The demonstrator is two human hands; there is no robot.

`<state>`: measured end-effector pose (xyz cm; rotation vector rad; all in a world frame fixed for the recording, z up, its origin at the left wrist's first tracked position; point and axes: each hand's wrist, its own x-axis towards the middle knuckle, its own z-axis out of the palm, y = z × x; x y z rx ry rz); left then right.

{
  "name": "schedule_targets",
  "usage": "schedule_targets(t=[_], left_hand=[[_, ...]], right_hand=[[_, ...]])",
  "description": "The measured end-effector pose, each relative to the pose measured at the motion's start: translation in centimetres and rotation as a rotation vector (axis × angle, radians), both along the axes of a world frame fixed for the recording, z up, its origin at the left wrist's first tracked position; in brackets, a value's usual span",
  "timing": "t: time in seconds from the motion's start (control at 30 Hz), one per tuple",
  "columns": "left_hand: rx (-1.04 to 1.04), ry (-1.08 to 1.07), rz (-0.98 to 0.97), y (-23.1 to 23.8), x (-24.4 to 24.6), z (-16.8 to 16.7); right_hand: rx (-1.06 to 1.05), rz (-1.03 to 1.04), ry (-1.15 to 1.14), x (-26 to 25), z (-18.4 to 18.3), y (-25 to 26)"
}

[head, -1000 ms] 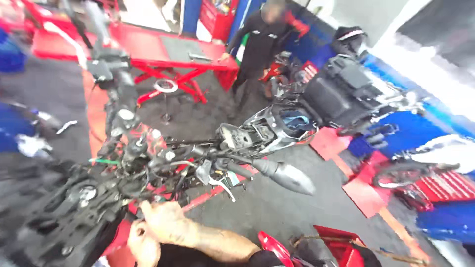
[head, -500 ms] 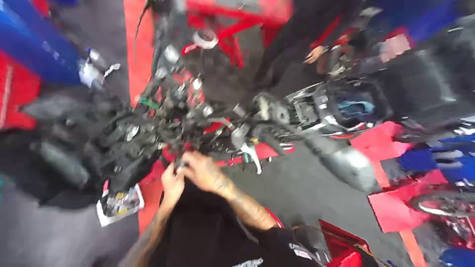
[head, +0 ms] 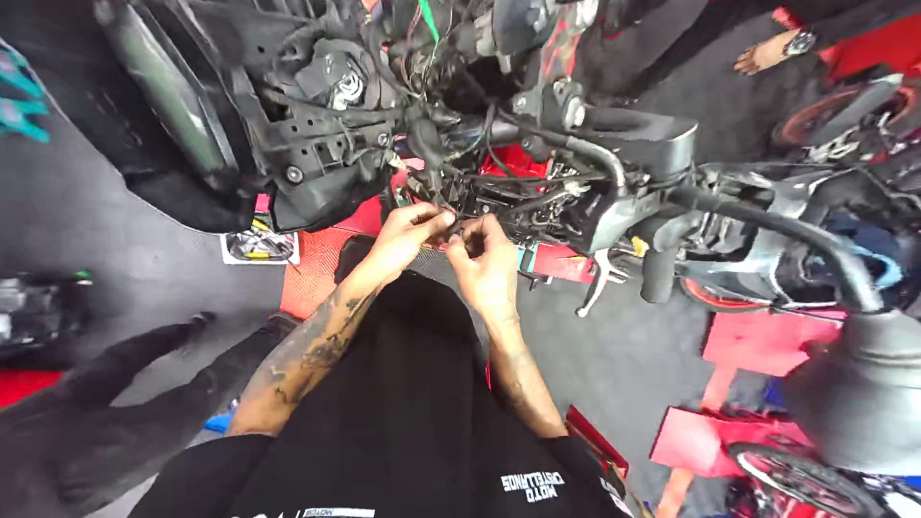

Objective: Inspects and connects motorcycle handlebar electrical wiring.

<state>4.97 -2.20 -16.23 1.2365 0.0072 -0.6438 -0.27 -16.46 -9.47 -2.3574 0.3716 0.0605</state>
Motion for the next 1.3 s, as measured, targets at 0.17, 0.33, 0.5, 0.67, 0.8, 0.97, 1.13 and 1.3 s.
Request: schedule_targets(t=[0.17,0.33,0.5,0.67,0.8,0.97,1.13,1.3], left_hand=[[0.01,0.018,0.097,-0.9,-0.8,0.5],[0.179,-0.178,0.143,-1.3,-1.2,0.4],[0.296,-0.344,0.253,-2.0,-1.7,0.5],[0.267,-0.322,0.289,-2.2,-1.8,0.7],[0.267,-0.257,0.303,-2.6,-2.4,1.0],[0.307,-0.348,0.33,-2.3,-2.5,0.5],[0.318,-0.433,0.308,-1.0,-2.4,1.1],[0.222,-0.187,0.339,-0.9,-2.6,2.0]], right_hand=[[0.022,-0.156,-0.141,-1.0,-2.1,1.0],[0.543,-0.362,-0.175,-1.1,-3.6,1.9],[0.496,-0.279,-0.058,-0.3,-4.0,1.9],[0.486,-0.195,-0.144,-0.6,-4.9,0.8],[0.546,-0.2,-0.182,-0.9,-5.5,0.2],[0.839,-0.168,-0.032,0.0,-7.0,-1.7],[1.129,0.076,0.046,3.4,-9.0,-3.5],[1.213,0.253,0.124,6.4,-8.9,-4.5]])
